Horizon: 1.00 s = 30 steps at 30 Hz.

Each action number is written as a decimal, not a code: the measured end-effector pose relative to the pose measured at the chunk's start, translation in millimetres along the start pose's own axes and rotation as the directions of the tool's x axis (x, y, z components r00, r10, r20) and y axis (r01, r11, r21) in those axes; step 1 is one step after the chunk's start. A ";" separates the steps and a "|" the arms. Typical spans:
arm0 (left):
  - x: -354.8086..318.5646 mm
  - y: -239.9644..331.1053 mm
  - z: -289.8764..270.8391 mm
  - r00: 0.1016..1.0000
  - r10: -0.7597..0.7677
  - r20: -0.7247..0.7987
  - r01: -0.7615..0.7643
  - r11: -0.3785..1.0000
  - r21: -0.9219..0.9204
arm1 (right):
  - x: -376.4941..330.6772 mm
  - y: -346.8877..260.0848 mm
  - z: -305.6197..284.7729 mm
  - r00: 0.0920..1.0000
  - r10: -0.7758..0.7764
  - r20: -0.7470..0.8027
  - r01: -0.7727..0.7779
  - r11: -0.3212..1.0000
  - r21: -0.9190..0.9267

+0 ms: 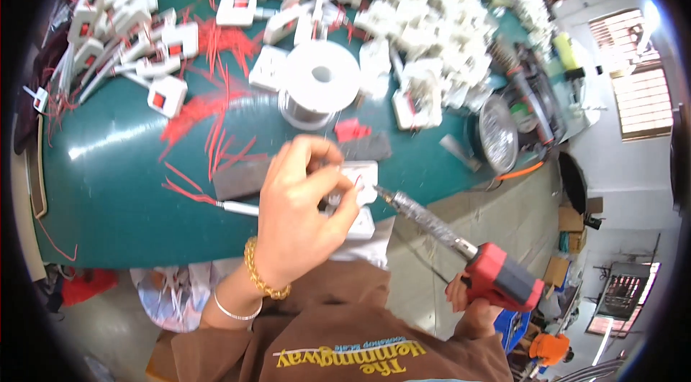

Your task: The person solders wires inside plastic switch casings using a soldering iron and fits the components together by hand.

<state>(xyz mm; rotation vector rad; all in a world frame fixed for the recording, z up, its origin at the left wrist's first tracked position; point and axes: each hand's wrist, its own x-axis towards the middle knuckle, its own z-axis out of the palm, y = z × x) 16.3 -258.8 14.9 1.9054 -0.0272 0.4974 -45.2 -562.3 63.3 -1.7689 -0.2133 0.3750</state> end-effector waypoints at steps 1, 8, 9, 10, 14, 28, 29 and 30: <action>-3.4 -0.6 1.5 1.000 -0.001 0.001 0.001 1.000 -0.002 | 0.5 4.6 2.3 0.997 -0.046 -0.056 0.044 0.999 -0.025; -9.3 -1.2 1.1 1.000 0.031 0.001 -0.031 0.999 -0.017 | -0.2 28.6 0.3 0.981 -0.191 0.043 0.195 0.976 -0.099; -9.1 -1.0 0.9 0.999 0.034 -0.005 -0.034 0.999 -0.019 | 2.5 23.6 6.8 0.977 -0.208 0.041 0.211 0.973 -0.096; -9.3 -2.2 1.9 0.999 0.044 -0.006 -0.044 0.999 -0.015 | 3.4 16.6 16.1 0.987 -0.161 -0.004 0.161 0.987 0.015; -9.8 -2.6 3.0 0.999 0.050 -0.016 -0.050 0.999 -0.009 | 10.5 4.9 31.4 0.984 -0.145 -0.106 0.145 0.989 -0.002; -4.2 -1.6 -0.6 0.998 0.058 -0.035 -0.058 0.998 0.012 | 10.5 -1.9 21.1 0.980 -0.135 -0.143 0.151 0.982 0.109; -4.2 -2.1 -0.6 0.998 0.054 -0.037 -0.054 0.999 0.001 | 11.0 -3.2 17.1 0.981 -0.151 -0.124 0.163 0.981 0.100; -5.3 -3.0 -0.9 0.998 0.051 -0.042 -0.052 0.999 -0.008 | 11.9 -2.6 14.1 0.980 -0.169 -0.103 0.178 0.980 0.093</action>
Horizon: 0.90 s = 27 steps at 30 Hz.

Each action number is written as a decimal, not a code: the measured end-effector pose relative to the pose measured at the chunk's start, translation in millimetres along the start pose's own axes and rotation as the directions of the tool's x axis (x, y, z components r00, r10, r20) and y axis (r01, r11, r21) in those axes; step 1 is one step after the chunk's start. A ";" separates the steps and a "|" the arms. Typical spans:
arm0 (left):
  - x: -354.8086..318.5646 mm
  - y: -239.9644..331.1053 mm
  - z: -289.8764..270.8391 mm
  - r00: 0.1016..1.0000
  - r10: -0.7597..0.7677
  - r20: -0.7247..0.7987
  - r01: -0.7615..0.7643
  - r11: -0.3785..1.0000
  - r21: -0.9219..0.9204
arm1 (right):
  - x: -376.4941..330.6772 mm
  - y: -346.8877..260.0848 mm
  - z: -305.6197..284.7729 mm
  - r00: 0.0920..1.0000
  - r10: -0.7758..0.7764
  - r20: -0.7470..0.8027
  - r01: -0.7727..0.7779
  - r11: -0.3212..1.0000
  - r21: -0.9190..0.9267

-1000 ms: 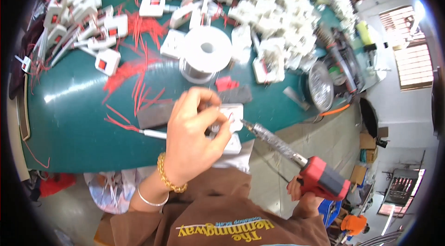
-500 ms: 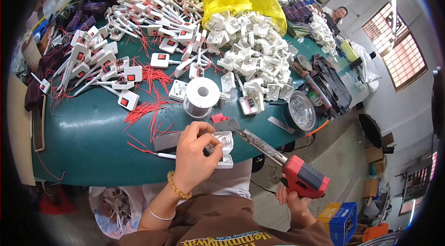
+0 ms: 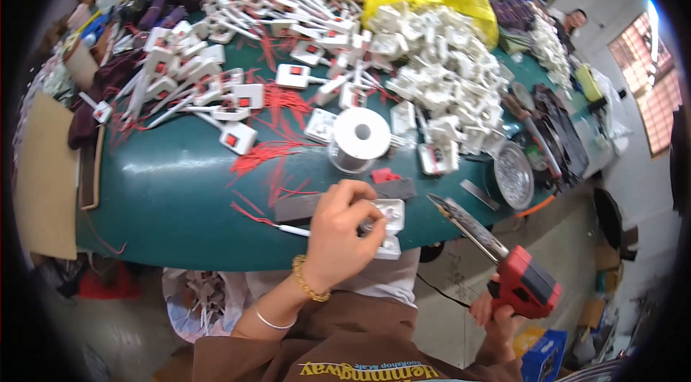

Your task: The person solders wires inside plastic switch casings using a soldering iron and fits the components together by hand.

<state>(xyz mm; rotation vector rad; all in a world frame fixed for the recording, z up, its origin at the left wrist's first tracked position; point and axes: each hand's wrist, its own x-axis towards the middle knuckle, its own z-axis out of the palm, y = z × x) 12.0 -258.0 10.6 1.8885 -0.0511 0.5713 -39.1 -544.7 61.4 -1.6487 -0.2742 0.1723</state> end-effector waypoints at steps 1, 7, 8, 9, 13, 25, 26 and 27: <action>-0.4 -1.6 1.7 1.000 0.030 -0.005 -0.030 0.999 0.026 | 0.8 3.7 -4.6 1.000 -0.008 0.030 0.007 1.000 0.022; -10.1 5.8 5.4 0.999 0.032 -0.014 -0.031 0.998 0.047 | 5.8 13.6 0.4 0.997 -0.060 -0.040 0.063 0.995 0.081; -11.0 6.1 6.3 1.000 0.020 -0.021 -0.018 0.998 0.064 | 6.0 14.8 0.0 0.998 -0.052 -0.024 0.054 0.994 0.094; -12.1 6.3 7.4 0.999 0.028 -0.026 -0.026 0.998 0.064 | 4.5 16.5 -2.4 0.998 -0.054 -0.023 0.056 0.997 0.062; -10.3 3.4 9.3 1.000 0.022 -0.013 -0.021 0.997 0.081 | 1.3 22.7 -6.4 0.998 -0.040 -0.049 0.044 0.994 0.100; -1.2 -1.0 8.0 0.999 -0.040 0.012 0.039 0.998 0.047 | -2.2 -16.4 15.1 0.976 0.169 -0.141 -0.168 0.986 0.017; -2.7 -1.6 8.7 0.997 -0.072 0.006 0.072 0.997 0.041 | -3.1 -14.8 12.1 0.976 0.180 -0.122 -0.179 0.984 0.019; -2.9 -3.6 9.6 0.999 -0.039 -0.003 0.039 0.997 0.063 | 0.2 -18.7 6.1 0.971 0.238 -0.026 -0.237 0.971 0.030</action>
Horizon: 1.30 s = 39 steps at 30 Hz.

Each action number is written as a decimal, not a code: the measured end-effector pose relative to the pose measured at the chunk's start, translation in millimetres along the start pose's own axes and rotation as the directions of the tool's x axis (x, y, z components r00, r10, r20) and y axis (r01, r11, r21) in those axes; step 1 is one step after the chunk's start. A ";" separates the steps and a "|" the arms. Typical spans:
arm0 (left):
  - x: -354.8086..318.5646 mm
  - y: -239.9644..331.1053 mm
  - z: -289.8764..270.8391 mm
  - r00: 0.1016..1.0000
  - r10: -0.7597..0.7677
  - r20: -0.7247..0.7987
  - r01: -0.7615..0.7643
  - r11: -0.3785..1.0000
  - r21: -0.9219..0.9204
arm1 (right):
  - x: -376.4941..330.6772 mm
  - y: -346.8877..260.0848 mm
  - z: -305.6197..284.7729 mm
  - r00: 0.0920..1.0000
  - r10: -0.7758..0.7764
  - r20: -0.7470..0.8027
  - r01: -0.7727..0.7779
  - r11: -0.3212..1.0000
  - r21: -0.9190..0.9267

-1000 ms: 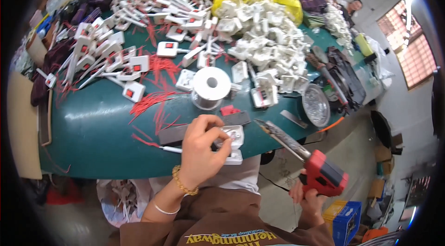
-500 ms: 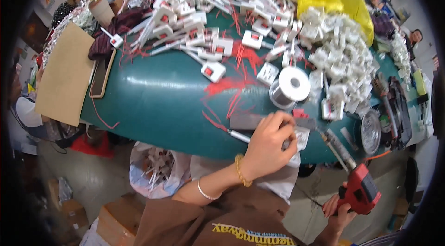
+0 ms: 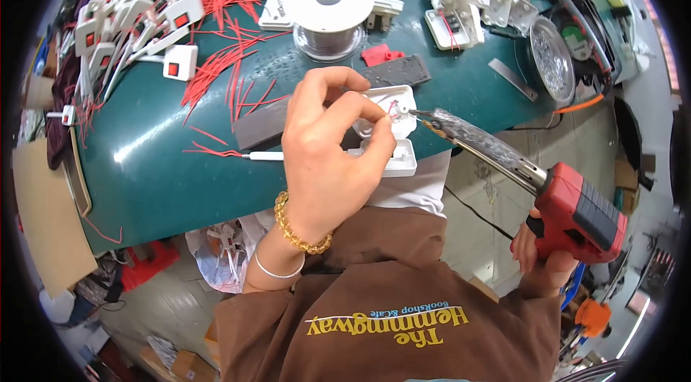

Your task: The person solders wires inside plastic switch casings using a soldering iron and fits the components together by hand.

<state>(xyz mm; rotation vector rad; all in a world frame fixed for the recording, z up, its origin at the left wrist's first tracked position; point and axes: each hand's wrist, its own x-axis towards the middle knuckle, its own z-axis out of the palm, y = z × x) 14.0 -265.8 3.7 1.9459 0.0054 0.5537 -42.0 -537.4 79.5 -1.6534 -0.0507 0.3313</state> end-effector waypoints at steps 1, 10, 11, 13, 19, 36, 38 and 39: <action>-0.9 2.3 0.3 1.000 -0.006 0.017 0.006 1.000 -0.006 | -1.0 3.2 -8.0 1.000 0.012 -0.014 -0.012 1.000 0.002; 2.4 10.3 -4.4 0.995 -0.028 0.096 0.024 0.999 0.037 | -7.9 -5.7 -11.0 1.000 0.003 0.023 -0.002 1.000 -0.023; 3.3 9.5 -4.1 0.994 -0.027 0.106 0.024 0.999 0.030 | -9.2 -5.9 -11.3 1.000 0.007 0.012 -0.007 1.000 -0.023; 4.7 5.6 -3.2 0.996 0.061 0.062 -0.063 0.998 0.018 | -9.3 -3.0 -13.1 0.998 -0.055 0.026 0.056 0.998 -0.028; 5.5 4.3 -2.2 0.996 0.063 0.070 -0.064 0.998 0.010 | -8.2 -10.0 -0.4 0.997 0.003 -0.081 -0.011 0.995 -0.098; 5.7 6.7 -7.1 0.989 0.035 0.145 -0.041 0.998 0.041 | -14.3 -9.7 -20.1 0.994 0.099 0.040 -0.090 0.977 -0.196; 4.5 5.6 -7.9 0.990 0.024 0.142 -0.031 0.998 0.051 | -12.3 -8.8 -8.6 0.981 0.146 -0.126 -0.173 0.954 -0.244; 3.8 5.5 -8.1 0.990 0.021 0.141 -0.029 0.998 0.054 | -12.5 -3.2 -5.7 0.981 0.084 -0.175 -0.128 0.957 -0.259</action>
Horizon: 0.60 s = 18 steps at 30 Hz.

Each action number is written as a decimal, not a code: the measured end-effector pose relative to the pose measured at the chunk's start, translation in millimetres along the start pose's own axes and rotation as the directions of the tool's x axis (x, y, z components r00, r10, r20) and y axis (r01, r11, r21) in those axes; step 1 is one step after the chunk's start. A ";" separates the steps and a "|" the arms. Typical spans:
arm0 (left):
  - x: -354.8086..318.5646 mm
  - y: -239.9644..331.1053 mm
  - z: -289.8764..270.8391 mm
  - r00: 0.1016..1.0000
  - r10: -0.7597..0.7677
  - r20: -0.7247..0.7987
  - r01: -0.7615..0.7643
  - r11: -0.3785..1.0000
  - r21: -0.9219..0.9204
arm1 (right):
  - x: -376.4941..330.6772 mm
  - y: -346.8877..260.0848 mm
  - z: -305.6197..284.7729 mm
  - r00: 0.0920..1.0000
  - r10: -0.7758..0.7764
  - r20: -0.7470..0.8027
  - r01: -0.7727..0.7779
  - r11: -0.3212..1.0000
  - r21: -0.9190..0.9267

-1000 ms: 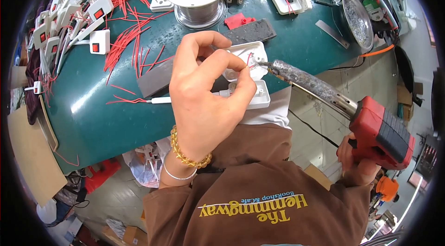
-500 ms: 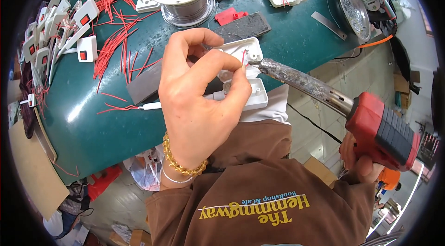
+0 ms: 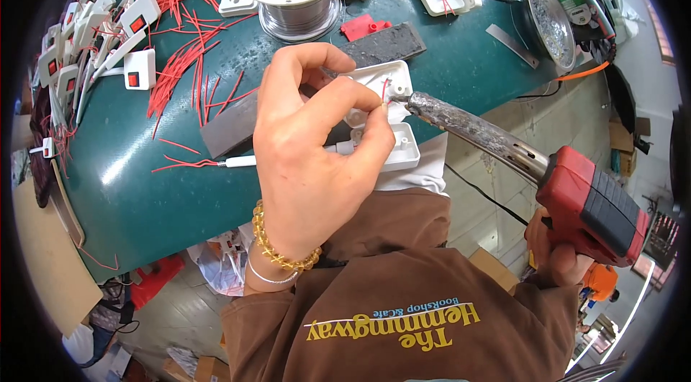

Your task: The person solders wires inside plastic switch casings using a soldering iron and fits the components together by hand.

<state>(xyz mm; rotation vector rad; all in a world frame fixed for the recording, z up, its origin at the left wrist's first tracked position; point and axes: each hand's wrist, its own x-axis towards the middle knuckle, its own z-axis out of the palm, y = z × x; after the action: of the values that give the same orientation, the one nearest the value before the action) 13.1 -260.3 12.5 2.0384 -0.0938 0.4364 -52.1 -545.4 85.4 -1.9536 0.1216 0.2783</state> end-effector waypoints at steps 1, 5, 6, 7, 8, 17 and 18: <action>0.0 -0.4 0.1 1.000 0.000 0.001 0.000 1.000 -0.006 | -1.4 2.3 2.4 0.996 -0.046 -0.072 0.045 0.999 -0.015; 2.5 1.0 0.2 1.000 0.007 0.009 -0.007 1.000 -0.009 | -5.5 1.6 -10.9 0.995 0.003 -0.097 0.010 0.992 0.128; 2.2 2.0 -0.9 1.000 0.000 0.005 0.000 1.000 -0.004 | -2.3 1.7 -32.5 0.978 0.009 0.208 0.030 0.982 -0.185; 1.6 2.8 -0.5 1.000 0.001 0.002 -0.001 1.000 -0.002 | 0.8 -0.5 -39.5 0.876 0.102 0.471 0.145 0.877 -0.459; 1.1 3.7 -0.1 1.000 0.005 0.003 -0.005 1.000 0.001 | -3.6 1.9 -35.9 0.878 0.098 0.469 0.145 0.878 -0.455; 0.3 2.9 -1.3 1.000 0.000 0.021 -0.001 0.999 0.041 | 1.7 4.3 -26.9 0.946 -0.079 0.314 0.175 0.940 -0.293; 0.3 2.8 0.9 1.000 0.000 -0.010 0.000 1.000 0.006 | 4.4 9.1 -24.8 0.940 -0.134 0.313 0.200 0.961 -0.190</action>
<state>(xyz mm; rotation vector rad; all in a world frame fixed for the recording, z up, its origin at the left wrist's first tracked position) 12.9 -262.5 14.6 2.0423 -0.0869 0.4472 -46.3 -571.5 85.2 -2.0998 -0.2837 0.4857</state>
